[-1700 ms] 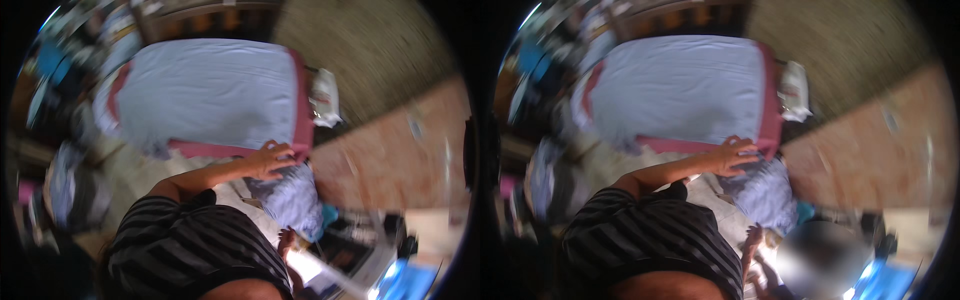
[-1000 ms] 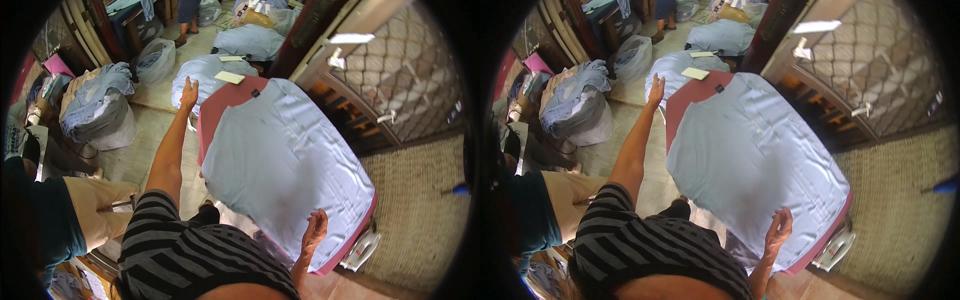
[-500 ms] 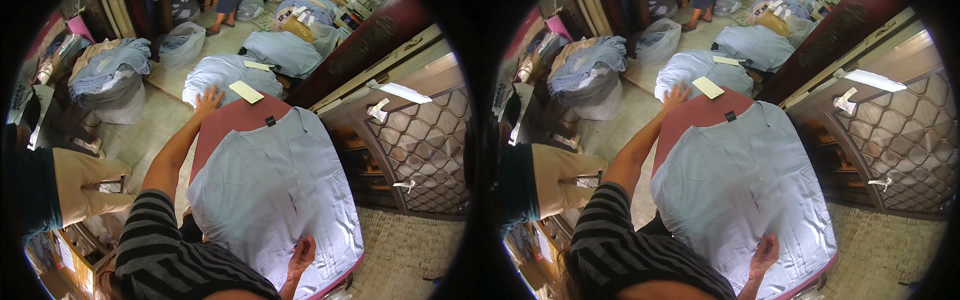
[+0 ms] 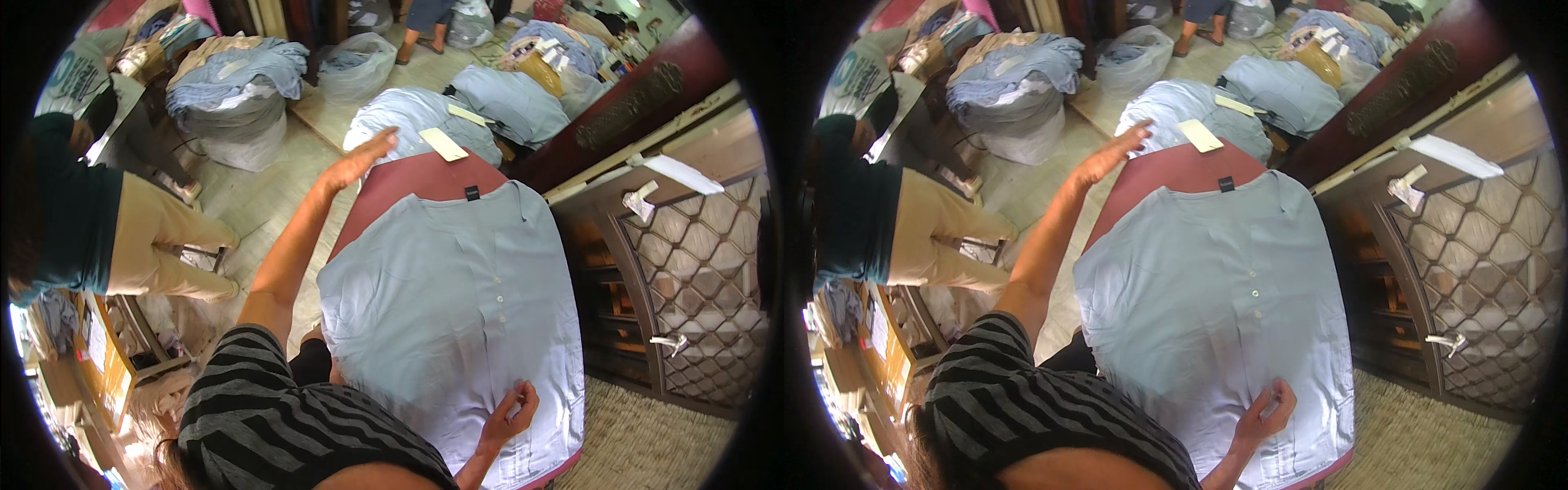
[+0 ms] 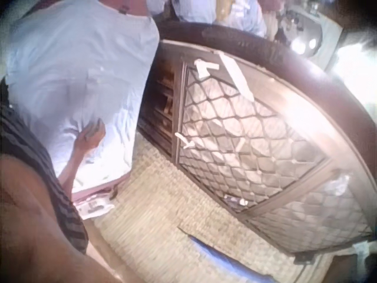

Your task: The person irons a light blue shirt on an ironing board using an iron, smoothing the fabric and folding the sleeves as they work.

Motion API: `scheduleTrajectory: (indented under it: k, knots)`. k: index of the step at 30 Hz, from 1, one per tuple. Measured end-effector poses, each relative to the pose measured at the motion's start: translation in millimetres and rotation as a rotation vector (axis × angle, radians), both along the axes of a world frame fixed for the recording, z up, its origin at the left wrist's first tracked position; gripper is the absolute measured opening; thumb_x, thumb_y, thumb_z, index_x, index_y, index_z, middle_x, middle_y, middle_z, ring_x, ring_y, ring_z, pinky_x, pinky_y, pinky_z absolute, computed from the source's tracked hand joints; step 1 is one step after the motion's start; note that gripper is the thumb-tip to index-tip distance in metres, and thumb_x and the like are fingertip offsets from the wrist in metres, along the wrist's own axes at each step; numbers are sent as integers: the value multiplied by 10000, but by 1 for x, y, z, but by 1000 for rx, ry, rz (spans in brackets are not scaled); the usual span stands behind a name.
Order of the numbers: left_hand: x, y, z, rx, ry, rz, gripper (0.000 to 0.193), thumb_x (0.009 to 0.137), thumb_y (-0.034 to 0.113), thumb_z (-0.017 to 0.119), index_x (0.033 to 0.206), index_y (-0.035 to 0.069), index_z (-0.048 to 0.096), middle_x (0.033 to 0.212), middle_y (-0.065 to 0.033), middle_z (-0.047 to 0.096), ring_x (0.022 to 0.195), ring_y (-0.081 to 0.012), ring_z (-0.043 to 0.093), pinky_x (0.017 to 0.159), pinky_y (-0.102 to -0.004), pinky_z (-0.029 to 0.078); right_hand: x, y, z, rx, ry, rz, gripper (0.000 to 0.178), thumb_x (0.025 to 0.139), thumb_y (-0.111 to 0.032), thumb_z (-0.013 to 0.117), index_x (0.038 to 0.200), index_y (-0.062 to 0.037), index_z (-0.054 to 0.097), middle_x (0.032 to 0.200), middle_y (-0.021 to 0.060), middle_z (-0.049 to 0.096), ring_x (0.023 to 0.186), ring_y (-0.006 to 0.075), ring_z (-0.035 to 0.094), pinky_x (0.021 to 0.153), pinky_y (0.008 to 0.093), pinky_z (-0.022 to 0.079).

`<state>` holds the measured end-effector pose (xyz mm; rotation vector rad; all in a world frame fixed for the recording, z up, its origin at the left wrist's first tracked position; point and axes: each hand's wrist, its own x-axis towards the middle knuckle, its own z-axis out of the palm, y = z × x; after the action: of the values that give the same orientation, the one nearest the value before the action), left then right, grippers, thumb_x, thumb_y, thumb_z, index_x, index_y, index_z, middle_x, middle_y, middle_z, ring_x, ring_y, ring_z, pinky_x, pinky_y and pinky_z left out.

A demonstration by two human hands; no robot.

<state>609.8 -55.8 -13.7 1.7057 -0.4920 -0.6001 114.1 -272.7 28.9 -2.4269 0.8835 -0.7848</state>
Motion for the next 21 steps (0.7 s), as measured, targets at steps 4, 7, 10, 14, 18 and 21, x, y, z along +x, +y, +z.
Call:
scheduleTrajectory:
  k: [4, 7, 10, 14, 18, 21]
  knots:
    - [-38, -21, 25, 179, -237, -10, 864, 964, 681, 382, 1550, 53, 288, 1514, -212, 431, 1403, -377, 398, 1160, -419, 300, 8, -15, -16, -113, 14, 36, 288, 944, -62, 584, 1206, 56, 569, 1182, 200, 593, 1099, 337, 586, 919, 431, 496]
    - [-53, -43, 24, 446, -528, 135, 795, 960, 652, 413, 1527, 99, 346, 1479, -206, 459, 1368, -416, 418, 1129, -501, 331, 7, -20, -23, -68, -5, 36, 320, 947, -61, 574, 1244, 58, 558, 1236, 198, 572, 1133, 332, 582, 988, 428, 473]
    - [-66, -52, 14, 556, -599, 211, 732, 962, 623, 433, 1500, 128, 393, 1414, -197, 502, 1322, -410, 455, 1087, -548, 356, 6, -21, -26, -8, -1, 20, 344, 951, -76, 577, 1267, 58, 548, 1270, 201, 555, 1171, 337, 565, 1019, 435, 456]
    - [-66, -52, 8, 484, -571, 258, 704, 962, 614, 443, 1480, 138, 419, 1369, -186, 525, 1284, -393, 481, 1049, -569, 378, 6, -19, -26, -15, 8, 17, 349, 957, -113, 592, 1261, 54, 554, 1279, 212, 547, 1182, 363, 546, 1017, 465, 441]
    - [-65, -54, 9, 514, -555, 259, 710, 957, 601, 470, 1494, 143, 388, 1383, -180, 517, 1306, -397, 463, 1064, -573, 362, 8, -20, -25, -47, 40, 13, 355, 957, -123, 593, 1264, 50, 553, 1278, 209, 544, 1203, 365, 526, 1029, 466, 430]
    - [-66, -55, 10, 490, -544, 243, 722, 952, 597, 480, 1498, 135, 379, 1389, -179, 510, 1313, -400, 456, 1071, -574, 352, 9, -22, -22, -33, 32, 25, 358, 954, -132, 597, 1262, 46, 556, 1275, 206, 545, 1201, 362, 521, 1033, 464, 425]
